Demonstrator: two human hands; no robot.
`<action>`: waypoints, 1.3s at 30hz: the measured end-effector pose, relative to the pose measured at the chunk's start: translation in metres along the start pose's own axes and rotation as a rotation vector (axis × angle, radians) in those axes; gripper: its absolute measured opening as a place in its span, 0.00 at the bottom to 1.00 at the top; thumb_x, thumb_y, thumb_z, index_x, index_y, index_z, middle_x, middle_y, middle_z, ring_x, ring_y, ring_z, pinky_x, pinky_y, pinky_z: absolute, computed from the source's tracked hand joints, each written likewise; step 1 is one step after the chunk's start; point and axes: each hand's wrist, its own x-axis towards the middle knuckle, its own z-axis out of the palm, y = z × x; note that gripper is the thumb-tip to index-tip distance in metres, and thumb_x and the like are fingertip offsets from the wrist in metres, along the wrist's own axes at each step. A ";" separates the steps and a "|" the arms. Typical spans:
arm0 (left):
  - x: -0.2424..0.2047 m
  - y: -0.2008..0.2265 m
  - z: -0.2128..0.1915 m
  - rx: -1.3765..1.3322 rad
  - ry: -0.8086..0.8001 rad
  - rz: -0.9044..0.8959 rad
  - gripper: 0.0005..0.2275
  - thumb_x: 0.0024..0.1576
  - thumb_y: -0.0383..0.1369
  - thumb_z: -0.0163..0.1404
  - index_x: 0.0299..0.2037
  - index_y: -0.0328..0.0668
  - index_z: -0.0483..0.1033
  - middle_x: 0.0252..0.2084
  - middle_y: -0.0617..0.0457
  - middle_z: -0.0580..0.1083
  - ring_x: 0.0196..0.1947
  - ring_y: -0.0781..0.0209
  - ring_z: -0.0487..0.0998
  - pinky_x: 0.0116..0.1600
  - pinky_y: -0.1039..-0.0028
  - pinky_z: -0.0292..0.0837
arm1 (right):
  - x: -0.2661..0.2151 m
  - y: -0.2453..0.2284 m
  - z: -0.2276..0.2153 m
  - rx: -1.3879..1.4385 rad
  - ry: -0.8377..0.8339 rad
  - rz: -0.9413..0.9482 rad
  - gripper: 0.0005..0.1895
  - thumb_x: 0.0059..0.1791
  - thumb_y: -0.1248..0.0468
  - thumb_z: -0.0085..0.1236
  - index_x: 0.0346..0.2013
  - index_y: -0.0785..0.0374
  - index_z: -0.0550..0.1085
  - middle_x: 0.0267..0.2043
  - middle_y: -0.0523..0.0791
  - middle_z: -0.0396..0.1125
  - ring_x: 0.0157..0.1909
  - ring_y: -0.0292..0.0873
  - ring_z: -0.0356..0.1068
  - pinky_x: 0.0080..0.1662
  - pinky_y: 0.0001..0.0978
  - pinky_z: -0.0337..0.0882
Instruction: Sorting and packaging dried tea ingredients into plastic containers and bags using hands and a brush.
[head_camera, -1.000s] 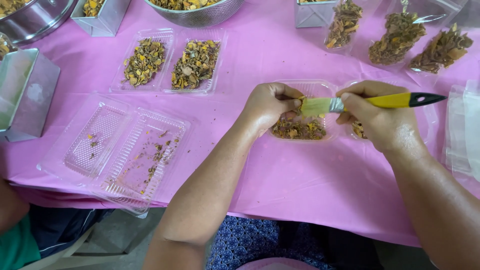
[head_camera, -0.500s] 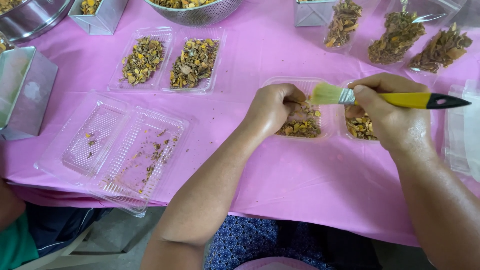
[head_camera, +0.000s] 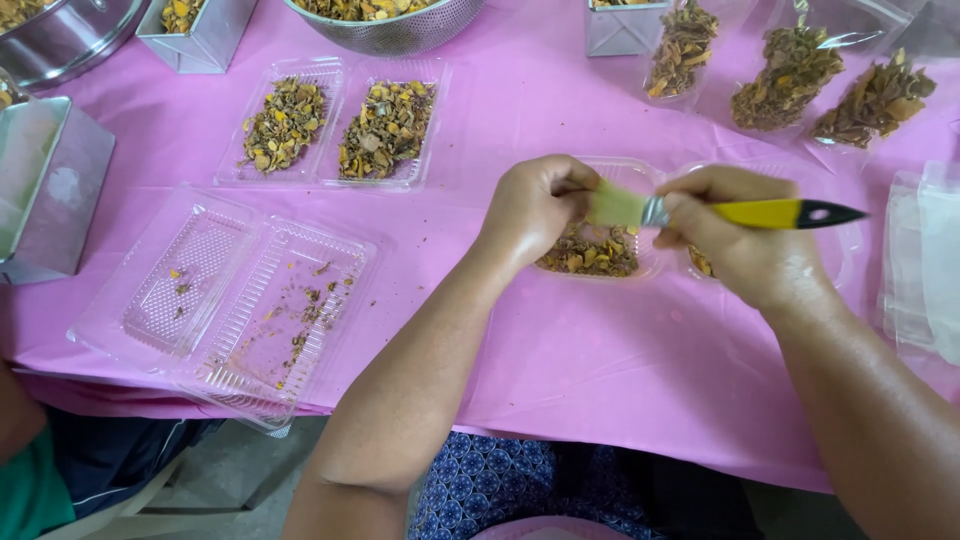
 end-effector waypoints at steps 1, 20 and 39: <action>0.002 -0.001 -0.001 0.001 -0.001 0.002 0.08 0.54 0.18 0.55 0.38 0.38 0.82 0.37 0.48 0.83 0.34 0.60 0.85 0.37 0.77 0.82 | 0.000 -0.006 0.000 0.001 0.002 -0.001 0.04 0.55 0.72 0.56 0.42 0.68 0.78 0.32 0.52 0.75 0.32 0.42 0.79 0.26 0.25 0.70; 0.014 0.034 0.078 0.155 -0.127 0.218 0.10 0.54 0.24 0.57 0.46 0.41 0.80 0.43 0.48 0.84 0.42 0.59 0.87 0.49 0.72 0.85 | 0.034 0.043 -0.064 0.163 0.455 -0.092 0.06 0.58 0.66 0.53 0.44 0.66 0.76 0.31 0.47 0.68 0.29 0.41 0.78 0.31 0.26 0.79; 0.005 0.007 0.014 0.984 -0.563 0.188 0.19 0.47 0.24 0.60 0.50 0.53 0.82 0.44 0.58 0.82 0.42 0.58 0.82 0.43 0.68 0.72 | 0.025 0.030 -0.062 0.005 0.370 -0.251 0.08 0.61 0.70 0.50 0.43 0.71 0.76 0.27 0.52 0.70 0.29 0.42 0.77 0.34 0.28 0.77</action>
